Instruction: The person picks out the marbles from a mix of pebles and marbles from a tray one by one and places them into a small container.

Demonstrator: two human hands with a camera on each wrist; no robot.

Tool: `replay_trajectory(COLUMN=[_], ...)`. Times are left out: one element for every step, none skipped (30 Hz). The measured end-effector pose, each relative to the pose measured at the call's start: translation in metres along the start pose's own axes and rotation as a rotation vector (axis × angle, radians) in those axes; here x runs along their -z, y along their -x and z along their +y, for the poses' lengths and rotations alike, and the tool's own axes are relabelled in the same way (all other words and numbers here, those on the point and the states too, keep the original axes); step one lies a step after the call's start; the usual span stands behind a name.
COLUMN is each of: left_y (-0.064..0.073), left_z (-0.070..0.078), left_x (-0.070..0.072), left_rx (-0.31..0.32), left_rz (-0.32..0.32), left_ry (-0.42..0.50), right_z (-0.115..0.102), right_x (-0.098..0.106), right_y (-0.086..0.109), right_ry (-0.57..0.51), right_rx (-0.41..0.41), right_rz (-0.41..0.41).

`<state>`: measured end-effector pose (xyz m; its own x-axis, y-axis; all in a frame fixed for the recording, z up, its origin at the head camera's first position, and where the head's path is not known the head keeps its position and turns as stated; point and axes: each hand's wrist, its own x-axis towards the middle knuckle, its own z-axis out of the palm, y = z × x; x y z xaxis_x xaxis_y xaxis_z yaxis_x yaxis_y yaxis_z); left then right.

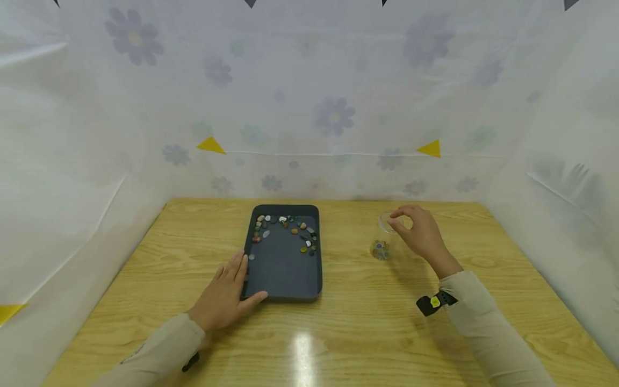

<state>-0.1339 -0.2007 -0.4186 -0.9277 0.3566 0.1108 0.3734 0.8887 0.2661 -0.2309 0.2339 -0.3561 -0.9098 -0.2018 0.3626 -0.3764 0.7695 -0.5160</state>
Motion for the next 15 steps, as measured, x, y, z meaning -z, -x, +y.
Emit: replay_trajectory(left_y=[0.0001,0.0002,0.0004,0.0007,0.0007,0.0007,0.0006,0.0005,0.0002,0.0004,0.0003,0.0003,0.0002,0.0002,0.0002], left_z=[0.0005,0.0009,0.0013,0.0016,0.0018,0.0020,0.0022,0.0022,0.0021,0.0019,0.0017,0.0013,0.0008,0.0003,-0.0002], left_x=[0.0006,0.0011,0.0015,0.0020,0.0023,0.0024,0.0026,0.0027,0.0027,0.0026,0.0023,0.0019,0.0014,0.0009,0.0002], left_rx=[0.000,-0.002,-0.001,-0.002,0.000,-0.001,0.001,0.000,0.000,0.000,-0.001,0.000,0.001,0.001,0.001], left_rz=[0.000,0.004,0.003,0.005,0.003,0.005,0.001,0.003,0.000,-0.002,-0.003,-0.006,-0.008,-0.007,-0.005], left_ry=[-0.001,-0.001,-0.001,-0.003,-0.005,-0.003,-0.005,-0.003,-0.002,-0.001,0.001,0.002,0.002,0.003,0.003], right_z=[-0.0002,-0.0004,-0.0007,-0.0010,-0.0013,-0.0013,-0.0016,-0.0020,-0.0022,-0.0025,-0.0032,-0.0041,-0.0055,-0.0074,-0.0097], right_x=[0.0001,0.0003,0.0004,0.0007,0.0009,0.0009,0.0011,0.0014,0.0016,0.0014,0.0012,0.0010,0.0007,0.0004,-0.0001], right_y=[-0.0003,-0.0005,-0.0006,-0.0006,-0.0007,-0.0008,-0.0009,-0.0011,-0.0015,-0.0022,-0.0032,-0.0042,-0.0058,-0.0077,-0.0097], right_ry=[0.002,0.005,0.006,0.008,0.011,0.011,0.014,0.017,0.020,0.020,0.022,0.025,0.030,0.030,0.027], right_rx=[0.003,0.006,0.009,0.012,0.014,0.016,0.019,0.020,0.026,0.033,0.044,0.057,0.071,0.088,0.106], right_rz=[0.001,0.002,0.003,0.003,0.002,0.002,0.003,0.005,0.011,0.021,0.033,0.048,0.065,0.085,0.106])
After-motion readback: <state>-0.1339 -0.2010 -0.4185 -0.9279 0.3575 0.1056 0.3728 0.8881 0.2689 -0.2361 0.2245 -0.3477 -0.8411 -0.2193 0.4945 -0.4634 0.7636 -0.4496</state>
